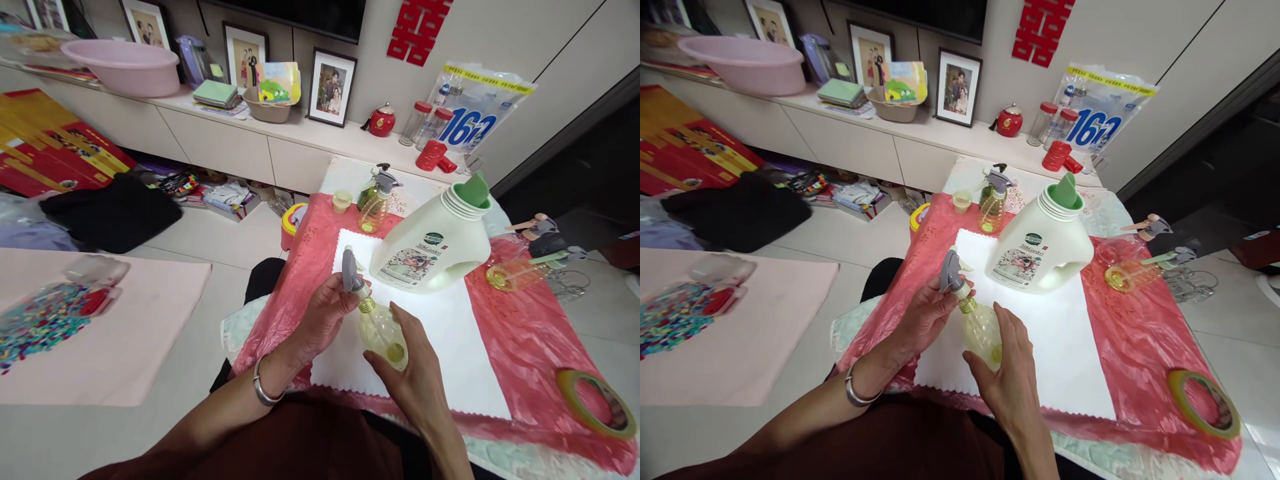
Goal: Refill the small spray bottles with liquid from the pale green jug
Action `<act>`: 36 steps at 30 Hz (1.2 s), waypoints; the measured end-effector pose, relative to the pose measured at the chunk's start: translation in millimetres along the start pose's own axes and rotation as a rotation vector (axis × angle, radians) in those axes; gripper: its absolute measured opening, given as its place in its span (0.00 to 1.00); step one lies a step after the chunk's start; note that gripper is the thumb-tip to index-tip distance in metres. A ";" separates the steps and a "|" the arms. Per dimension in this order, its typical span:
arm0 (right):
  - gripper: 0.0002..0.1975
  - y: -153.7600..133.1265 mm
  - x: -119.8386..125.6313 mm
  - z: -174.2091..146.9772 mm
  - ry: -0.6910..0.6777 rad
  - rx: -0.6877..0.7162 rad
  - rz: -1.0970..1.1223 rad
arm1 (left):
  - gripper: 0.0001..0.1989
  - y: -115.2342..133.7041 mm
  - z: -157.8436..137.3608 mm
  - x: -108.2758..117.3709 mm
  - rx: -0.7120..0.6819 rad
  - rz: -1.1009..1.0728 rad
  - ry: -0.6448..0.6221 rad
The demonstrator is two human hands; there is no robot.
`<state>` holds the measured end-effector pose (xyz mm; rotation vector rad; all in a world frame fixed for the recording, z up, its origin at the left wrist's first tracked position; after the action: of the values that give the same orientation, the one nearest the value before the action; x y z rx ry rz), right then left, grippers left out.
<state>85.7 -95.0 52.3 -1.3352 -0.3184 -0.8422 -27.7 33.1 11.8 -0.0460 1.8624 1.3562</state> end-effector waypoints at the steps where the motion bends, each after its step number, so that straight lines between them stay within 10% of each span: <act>1: 0.31 1.8 -0.4 -0.8 -0.005 -0.018 0.019 | 0.19 0.1 0.0 -0.1 0.002 0.006 -0.003; 36: 0.37 27.4 -16.7 -18.7 0.032 -0.260 0.417 | 0.17 -6.9 -0.2 0.1 0.069 -0.011 -0.021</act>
<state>88.6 -106.6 17.2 -1.5573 0.1001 -0.5630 -24.7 30.1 6.4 -0.0062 1.8877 1.2795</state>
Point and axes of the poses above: each hand's wrist, its own z-axis towards the middle knuckle, its own x-axis out of the back of the hand, y = z × x, the point moved 7 cm from there along z, towards the middle knuckle, and after that the axes turned 10 degrees about z, right-handed, at the moved point
